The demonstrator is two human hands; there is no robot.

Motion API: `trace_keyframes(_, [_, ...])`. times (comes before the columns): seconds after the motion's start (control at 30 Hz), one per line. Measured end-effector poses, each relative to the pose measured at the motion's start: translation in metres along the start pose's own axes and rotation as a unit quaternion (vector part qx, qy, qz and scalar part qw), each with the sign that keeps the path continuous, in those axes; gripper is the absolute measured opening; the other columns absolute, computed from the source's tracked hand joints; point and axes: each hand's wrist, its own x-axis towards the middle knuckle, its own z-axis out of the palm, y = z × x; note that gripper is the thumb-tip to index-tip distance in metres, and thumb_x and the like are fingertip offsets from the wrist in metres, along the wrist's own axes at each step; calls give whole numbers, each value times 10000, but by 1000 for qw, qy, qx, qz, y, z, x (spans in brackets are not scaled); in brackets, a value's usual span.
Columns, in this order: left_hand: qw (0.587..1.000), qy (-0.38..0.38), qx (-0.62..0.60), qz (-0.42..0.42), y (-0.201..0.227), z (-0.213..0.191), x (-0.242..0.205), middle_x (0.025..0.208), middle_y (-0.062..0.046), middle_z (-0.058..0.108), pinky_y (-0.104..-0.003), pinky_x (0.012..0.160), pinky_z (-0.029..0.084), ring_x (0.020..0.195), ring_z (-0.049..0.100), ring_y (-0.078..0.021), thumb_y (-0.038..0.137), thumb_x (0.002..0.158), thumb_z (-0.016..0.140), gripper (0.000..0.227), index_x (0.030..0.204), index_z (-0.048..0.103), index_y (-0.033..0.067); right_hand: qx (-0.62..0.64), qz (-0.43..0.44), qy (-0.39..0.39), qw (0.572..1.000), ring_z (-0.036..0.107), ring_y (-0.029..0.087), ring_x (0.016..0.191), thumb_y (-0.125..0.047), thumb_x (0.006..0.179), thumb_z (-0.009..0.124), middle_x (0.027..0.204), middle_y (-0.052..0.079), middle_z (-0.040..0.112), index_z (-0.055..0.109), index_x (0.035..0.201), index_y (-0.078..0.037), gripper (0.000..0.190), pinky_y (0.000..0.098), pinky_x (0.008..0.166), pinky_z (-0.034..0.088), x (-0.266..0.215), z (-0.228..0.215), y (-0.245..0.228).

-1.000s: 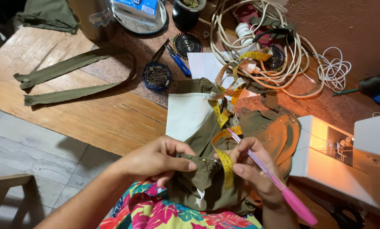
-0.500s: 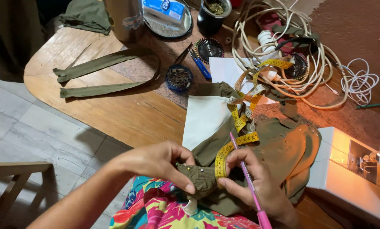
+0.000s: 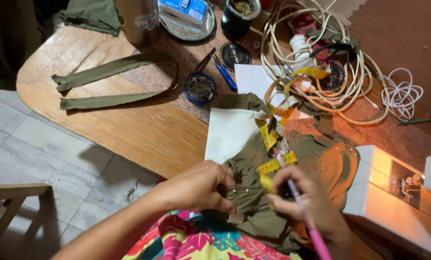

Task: Measuring and marking a green garment using a measuring tape and a pen on a sewing table

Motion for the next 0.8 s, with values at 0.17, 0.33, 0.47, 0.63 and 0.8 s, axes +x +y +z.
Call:
trace_keyframes(0.17, [992,-36,-105,-54,-5,-7,-7,770,31,580,-321,617,393,672,537,-122,358,763,842,353,677,607,110,55,-27,32,998,680,199,1029,-27,763,808,1008,69,683,627,943,-117,270,327,1024,496,-7,6,3])
trace_keyframes(0.33, [987,-40,-118,-103,9,-15,-9,832,72,682,-290,622,437,704,613,-99,347,701,850,233,808,741,171,73,-27,107,991,675,204,981,-1,753,796,941,63,666,625,933,-93,264,324,992,542,-11,8,-18])
trace_keyframes(0.47, [989,-15,-104,-99,4,-8,-7,832,88,688,-280,630,442,705,619,-92,369,683,864,252,821,738,200,120,-37,144,982,655,209,995,36,808,713,896,52,650,547,959,-89,257,377,1071,511,-14,14,-46])
trace_keyframes(0.63, [991,23,-89,-94,15,-11,-11,753,74,665,-271,648,453,700,598,-63,355,741,836,186,845,761,220,248,-23,37,968,674,244,1007,3,846,718,945,100,667,562,980,-73,219,383,985,515,-4,39,-53])
trace_keyframes(0.8, [982,36,-95,-158,19,-12,-15,633,56,583,-262,625,457,635,533,-47,268,755,808,107,857,786,243,115,36,86,989,670,168,962,-63,836,746,970,74,674,604,933,-80,173,284,940,507,9,60,-44])
